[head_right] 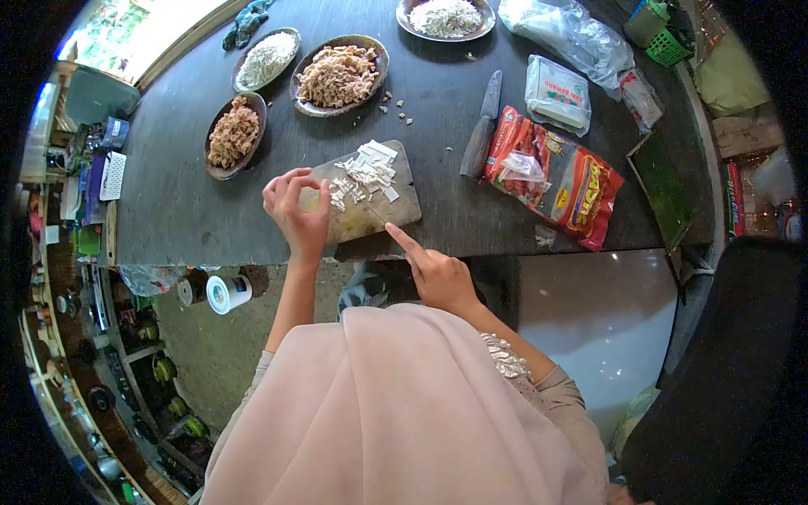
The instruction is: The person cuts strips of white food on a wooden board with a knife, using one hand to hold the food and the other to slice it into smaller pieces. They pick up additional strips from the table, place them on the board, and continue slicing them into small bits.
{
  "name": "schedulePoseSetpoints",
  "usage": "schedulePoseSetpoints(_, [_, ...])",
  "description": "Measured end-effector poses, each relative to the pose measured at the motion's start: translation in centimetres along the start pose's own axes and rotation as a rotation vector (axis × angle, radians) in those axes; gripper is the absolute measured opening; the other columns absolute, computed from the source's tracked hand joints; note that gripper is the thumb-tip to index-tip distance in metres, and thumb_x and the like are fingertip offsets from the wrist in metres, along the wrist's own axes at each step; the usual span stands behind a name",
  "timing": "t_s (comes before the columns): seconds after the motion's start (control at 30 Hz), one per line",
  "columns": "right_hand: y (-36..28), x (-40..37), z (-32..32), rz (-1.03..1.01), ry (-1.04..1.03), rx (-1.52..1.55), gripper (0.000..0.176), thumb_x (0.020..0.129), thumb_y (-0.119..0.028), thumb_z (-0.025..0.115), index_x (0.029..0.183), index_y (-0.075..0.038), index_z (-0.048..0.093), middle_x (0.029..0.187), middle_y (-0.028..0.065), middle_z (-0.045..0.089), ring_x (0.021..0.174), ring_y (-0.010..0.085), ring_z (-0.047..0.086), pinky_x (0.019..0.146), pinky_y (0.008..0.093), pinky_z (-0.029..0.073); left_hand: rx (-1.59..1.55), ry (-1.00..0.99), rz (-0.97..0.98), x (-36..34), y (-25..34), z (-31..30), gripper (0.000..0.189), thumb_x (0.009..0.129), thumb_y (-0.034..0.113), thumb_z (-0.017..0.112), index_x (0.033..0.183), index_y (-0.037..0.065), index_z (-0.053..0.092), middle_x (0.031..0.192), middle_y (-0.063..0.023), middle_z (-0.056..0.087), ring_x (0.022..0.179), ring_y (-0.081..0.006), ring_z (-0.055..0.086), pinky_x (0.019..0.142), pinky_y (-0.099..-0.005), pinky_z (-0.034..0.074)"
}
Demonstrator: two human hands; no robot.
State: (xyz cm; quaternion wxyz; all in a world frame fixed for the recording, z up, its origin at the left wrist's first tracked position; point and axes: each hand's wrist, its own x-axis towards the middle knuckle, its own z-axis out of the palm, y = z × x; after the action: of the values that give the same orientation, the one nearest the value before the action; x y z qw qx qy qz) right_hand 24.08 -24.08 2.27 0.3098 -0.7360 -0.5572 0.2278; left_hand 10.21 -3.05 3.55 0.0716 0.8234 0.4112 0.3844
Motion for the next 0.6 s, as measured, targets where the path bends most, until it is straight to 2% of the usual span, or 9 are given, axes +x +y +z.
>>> schedulePoseSetpoints(0.03, [0.2, 0.1, -0.2, -0.003, 0.001, -0.001, 0.065, 0.100, -0.010, 0.055, 0.158, -0.032, 0.038, 0.072, 0.0167, 0.064, 0.065, 0.0376, 0.066, 0.063, 0.0496, 0.054, 0.001, 0.003, 0.000, 0.4, 0.0, 0.1, 0.018, 0.080, 0.015, 0.081, 0.081, 0.012, 0.063, 0.107, -0.0023, 0.069, 0.113, -0.0284, 0.053, 0.100, -0.0457, 0.035])
schedulePoseSetpoints(0.1, [0.5, 0.3, -0.7, -0.115, 0.241, 0.196, 0.064, 0.099, -0.005, 0.055, 0.157, -0.027, 0.042, 0.082, 0.0193, 0.068, 0.067, 0.0373, 0.066, 0.064, 0.0469, 0.054, -0.033, -0.013, 0.030, 0.8, 0.0, 0.0, 0.016, 0.079, 0.016, 0.082, 0.084, 0.012, 0.066, 0.107, -0.0027, 0.069, 0.110, -0.0287, 0.054, 0.099, -0.0451, 0.036])
schedulePoseSetpoints(0.13, [0.6, 0.6, -1.2, -0.117, 0.241, 0.195, 0.064, 0.099, -0.005, 0.055, 0.157, -0.027, 0.042, 0.082, 0.0193, 0.068, 0.067, 0.0373, 0.066, 0.064, 0.0469, 0.054, -0.033, -0.011, 0.030, 0.8, 0.2, 0.2, 0.016, 0.079, 0.016, 0.082, 0.084, 0.012, 0.066, 0.107, -0.0027, 0.069, 0.110, -0.0287, 0.054, 0.099, -0.0451, 0.036])
schedulePoseSetpoints(0.2, [0.9, 1.6, -2.4, -0.080, 0.367, 0.255, 0.062, 0.098, 0.000, 0.055, 0.156, -0.019, 0.044, 0.103, 0.0227, 0.071, 0.070, 0.0366, 0.066, 0.066, 0.0427, 0.053, -0.190, -0.190, 0.147, 0.5, 1.5, 0.9, 0.018, 0.078, 0.022, 0.084, 0.087, 0.014, 0.070, 0.106, -0.0030, 0.068, 0.109, -0.0287, 0.055, 0.099, -0.0448, 0.037])
schedulePoseSetpoints(0.23, [0.9, 2.0, -3.1, -0.095, 0.395, 0.271, 0.060, 0.098, 0.001, 0.055, 0.155, -0.014, 0.045, 0.124, 0.0230, 0.068, 0.072, 0.0358, 0.067, 0.068, 0.0398, 0.052, -0.188, -0.185, 0.145, 0.2, 2.5, 1.3, 0.018, 0.078, 0.022, 0.084, 0.087, 0.014, 0.070, 0.106, -0.0030, 0.068, 0.109, -0.0287, 0.055, 0.099, -0.0448, 0.037])
schedulePoseSetpoints(0.3, [0.9, 2.5, -3.9, -0.093, 0.392, 0.264, 0.059, 0.099, 0.001, 0.055, 0.155, -0.014, 0.045, 0.129, 0.0218, 0.066, 0.073, 0.0356, 0.067, 0.069, 0.0399, 0.052, -0.122, -0.283, 0.226, -0.3, 4.2, 1.8, 0.022, 0.077, 0.028, 0.085, 0.090, 0.016, 0.073, 0.103, -0.0030, 0.068, 0.109, -0.0283, 0.055, 0.099, -0.0457, 0.037])
schedulePoseSetpoints(0.4, [1.3, 3.1, -4.5, -0.106, 0.383, 0.238, 0.059, 0.099, 0.001, 0.055, 0.155, -0.014, 0.045, 0.136, 0.0193, 0.063, 0.076, 0.0354, 0.068, 0.071, 0.0401, 0.053, -0.098, -0.385, 0.193, -0.2, 4.2, 2.7, 0.023, 0.076, 0.032, 0.086, 0.089, 0.017, 0.074, 0.100, -0.0025, 0.068, 0.111, -0.0284, 0.055, 0.099, -0.0467, 0.036])
schedulePoseSetpoints(0.53, [1.2, 3.4, -4.9, -0.101, 0.337, 0.252, 0.059, 0.099, 0.001, 0.055, 0.155, -0.014, 0.045, 0.141, 0.0174, 0.060, 0.084, 0.0362, 0.071, 0.075, 0.0399, 0.054, -0.087, -0.360, 0.237, 0.1, 4.2, 2.7, 0.024, 0.076, 0.031, 0.085, 0.089, 0.015, 0.073, 0.097, -0.0039, 0.069, 0.111, -0.0283, 0.055, 0.101, -0.0504, 0.034])
schedulePoseSetpoints(0.6, [1.0, 3.8, -4.9, -0.096, 0.337, 0.243, 0.059, 0.099, 0.001, 0.055, 0.155, -0.014, 0.045, 0.142, 0.0177, 0.060, 0.086, 0.0368, 0.071, 0.076, 0.0399, 0.054, -0.024, -0.345, 0.336, 0.3, 4.6, 2.4, 0.020, 0.079, 0.028, 0.082, 0.090, 0.014, 0.073, 0.092, -0.0030, 0.070, 0.107, -0.0267, 0.057, 0.102, -0.0495, 0.035])
